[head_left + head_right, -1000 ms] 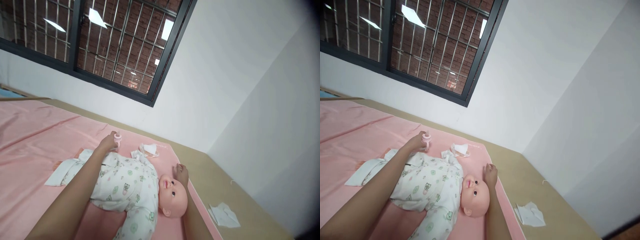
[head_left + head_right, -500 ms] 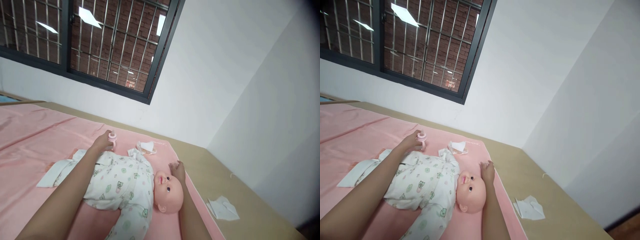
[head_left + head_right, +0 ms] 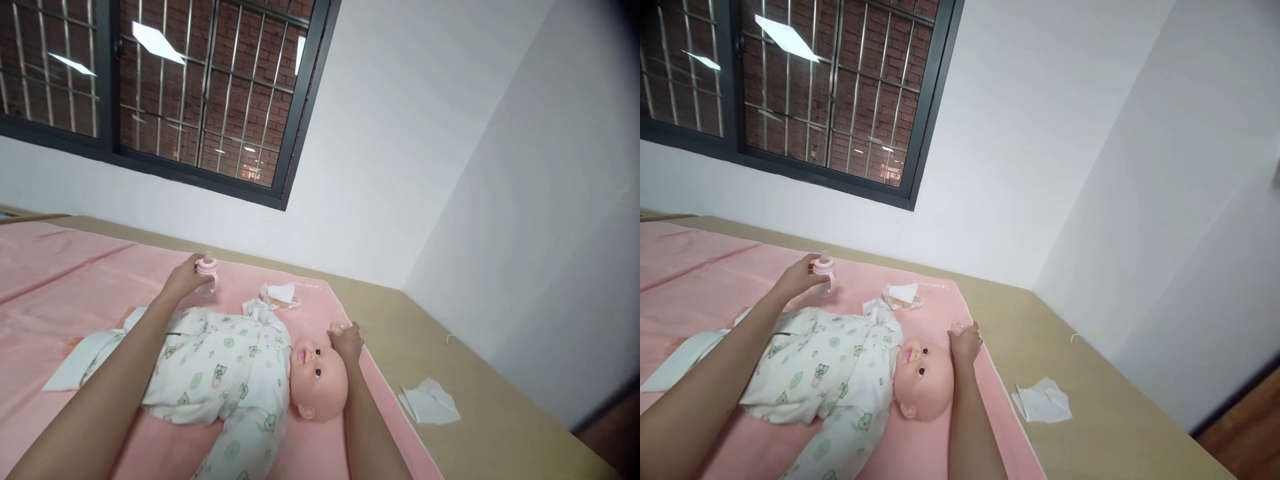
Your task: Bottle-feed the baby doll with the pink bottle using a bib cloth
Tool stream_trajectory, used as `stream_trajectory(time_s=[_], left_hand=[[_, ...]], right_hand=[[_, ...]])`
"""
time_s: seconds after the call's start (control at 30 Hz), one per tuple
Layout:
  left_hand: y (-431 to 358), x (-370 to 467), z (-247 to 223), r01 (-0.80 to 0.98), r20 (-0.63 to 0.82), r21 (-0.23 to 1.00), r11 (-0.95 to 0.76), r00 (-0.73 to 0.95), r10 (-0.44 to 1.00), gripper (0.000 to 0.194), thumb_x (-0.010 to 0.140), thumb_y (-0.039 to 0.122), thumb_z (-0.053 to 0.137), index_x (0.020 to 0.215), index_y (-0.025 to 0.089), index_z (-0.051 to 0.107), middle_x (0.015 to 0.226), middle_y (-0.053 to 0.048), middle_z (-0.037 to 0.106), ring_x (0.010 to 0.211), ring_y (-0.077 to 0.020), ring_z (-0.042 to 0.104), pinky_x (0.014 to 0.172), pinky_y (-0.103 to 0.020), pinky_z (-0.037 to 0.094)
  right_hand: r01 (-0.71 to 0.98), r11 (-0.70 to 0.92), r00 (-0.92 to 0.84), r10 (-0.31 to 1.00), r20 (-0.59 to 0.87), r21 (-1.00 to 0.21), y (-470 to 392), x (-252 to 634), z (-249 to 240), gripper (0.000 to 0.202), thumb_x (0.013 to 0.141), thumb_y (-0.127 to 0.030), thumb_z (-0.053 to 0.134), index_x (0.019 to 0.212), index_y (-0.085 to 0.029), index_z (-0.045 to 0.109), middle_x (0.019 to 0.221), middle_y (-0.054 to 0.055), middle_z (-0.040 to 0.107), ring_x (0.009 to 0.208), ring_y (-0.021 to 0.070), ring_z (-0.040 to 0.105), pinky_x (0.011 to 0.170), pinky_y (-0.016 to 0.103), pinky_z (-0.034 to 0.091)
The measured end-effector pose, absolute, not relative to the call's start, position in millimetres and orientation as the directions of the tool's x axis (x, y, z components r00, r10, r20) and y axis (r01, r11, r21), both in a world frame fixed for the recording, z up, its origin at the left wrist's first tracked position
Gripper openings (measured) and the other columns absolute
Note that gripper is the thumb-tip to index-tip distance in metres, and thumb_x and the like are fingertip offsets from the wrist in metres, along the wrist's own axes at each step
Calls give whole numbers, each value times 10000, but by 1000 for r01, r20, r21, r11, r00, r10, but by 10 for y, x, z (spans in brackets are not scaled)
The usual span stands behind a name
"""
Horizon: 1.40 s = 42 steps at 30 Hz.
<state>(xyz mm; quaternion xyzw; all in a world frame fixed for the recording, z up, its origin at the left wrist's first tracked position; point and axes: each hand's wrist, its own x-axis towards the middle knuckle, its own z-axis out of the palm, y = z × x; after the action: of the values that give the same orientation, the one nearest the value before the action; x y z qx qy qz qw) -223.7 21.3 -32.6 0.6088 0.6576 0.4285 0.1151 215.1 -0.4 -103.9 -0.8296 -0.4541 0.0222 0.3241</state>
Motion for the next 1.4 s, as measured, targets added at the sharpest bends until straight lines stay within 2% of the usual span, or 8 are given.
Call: stream_trajectory(time_s=[0.13, 0.27, 0.37, 0.5, 0.67, 0.97, 1.23, 1.4], left_hand=[[35, -2077, -42, 642, 468, 731, -234, -221, 856, 636, 642, 318, 663, 1253, 242, 507, 1101, -64, 661, 989, -249, 634, 812, -310, 471], [-255, -1776, 271, 503, 505, 791, -349, -213, 837, 711, 613, 338, 682, 1288, 230, 488, 1069, -59, 665, 989, -239, 635, 842, -320, 487], [-477, -1527, 435, 411, 539, 793, -450, -130, 832, 696, 632, 341, 673, 1289, 215, 480, 1057, -60, 667, 998, -236, 632, 878, -338, 486], [-744, -1216, 522, 436, 573, 735, -520, 11, 820, 669, 669, 337, 644, 1305, 244, 459, 1092, -54, 656, 1078, -252, 601, 914, -371, 468], [-1008, -921, 521, 546, 587, 620, -564, 155, 795, 687, 686, 318, 613, 1341, 266, 414, 1140, -38, 650, 1095, -268, 592, 895, -375, 468], [-1128, -835, 539, 580, 647, 513, -632, 223, 729, 671, 707, 289, 598, 1342, 223, 392, 1165, -65, 646, 1079, -264, 598, 943, -417, 435], [-1143, -880, 557, 585, 654, 512, -630, 211, 727, 693, 699, 315, 619, 1346, 233, 388, 1124, -64, 659, 1065, -286, 600, 931, -428, 432], [-1136, -849, 541, 613, 658, 488, -621, 208, 723, 709, 685, 285, 638, 1345, 228, 385, 1078, -63, 666, 1003, -281, 611, 934, -434, 416]], right_hand=[[636, -289, 575, 796, 190, -715, -1, 2189, -1000, 798, 686, -320, 659, 1366, -55, 339, 1211, 218, 607, 1168, 340, 555, 956, 414, 437], [501, -17, 482, 836, 263, -865, 20, 2186, -770, 569, 716, -337, 592, 1225, -106, 489, 1194, 162, 627, 1087, 275, 605, 954, 394, 462], [297, 232, 364, 869, 335, -926, -83, 2048, -380, 602, 667, -329, 655, 1213, -123, 504, 1202, 148, 626, 1114, 274, 595, 987, 425, 456], [8, 466, 177, 870, 460, -885, -456, 1640, 212, 865, 694, -414, 727, 1417, -236, 288, 1234, 107, 614, 1148, 207, 589, 1036, 406, 430], [-53, 675, 46, 738, 674, -736, -946, 1081, 565, 665, 759, -413, 697, 1336, -292, 388, 1239, 68, 591, 1163, 184, 569, 1040, 378, 434], [-61, 679, -129, 722, 680, -732, -1049, 798, 478, 571, 778, -333, 696, 1298, -312, 461, 1259, 38, 555, 1106, 167, 567, 964, 324, 489], [-18, 648, -185, 747, 639, -762, -1070, 822, 474, 543, 823, -422, 629, 1327, -340, 444, 1326, 34, 509, 1080, 176, 571, 946, 347, 494], [-67, 558, -231, 798, 557, -827, -1093, 746, 445, 784, 718, -410, 735, 1371, -378, 303, 1303, 39, 492, 1110, 202, 574, 855, 350, 550]])
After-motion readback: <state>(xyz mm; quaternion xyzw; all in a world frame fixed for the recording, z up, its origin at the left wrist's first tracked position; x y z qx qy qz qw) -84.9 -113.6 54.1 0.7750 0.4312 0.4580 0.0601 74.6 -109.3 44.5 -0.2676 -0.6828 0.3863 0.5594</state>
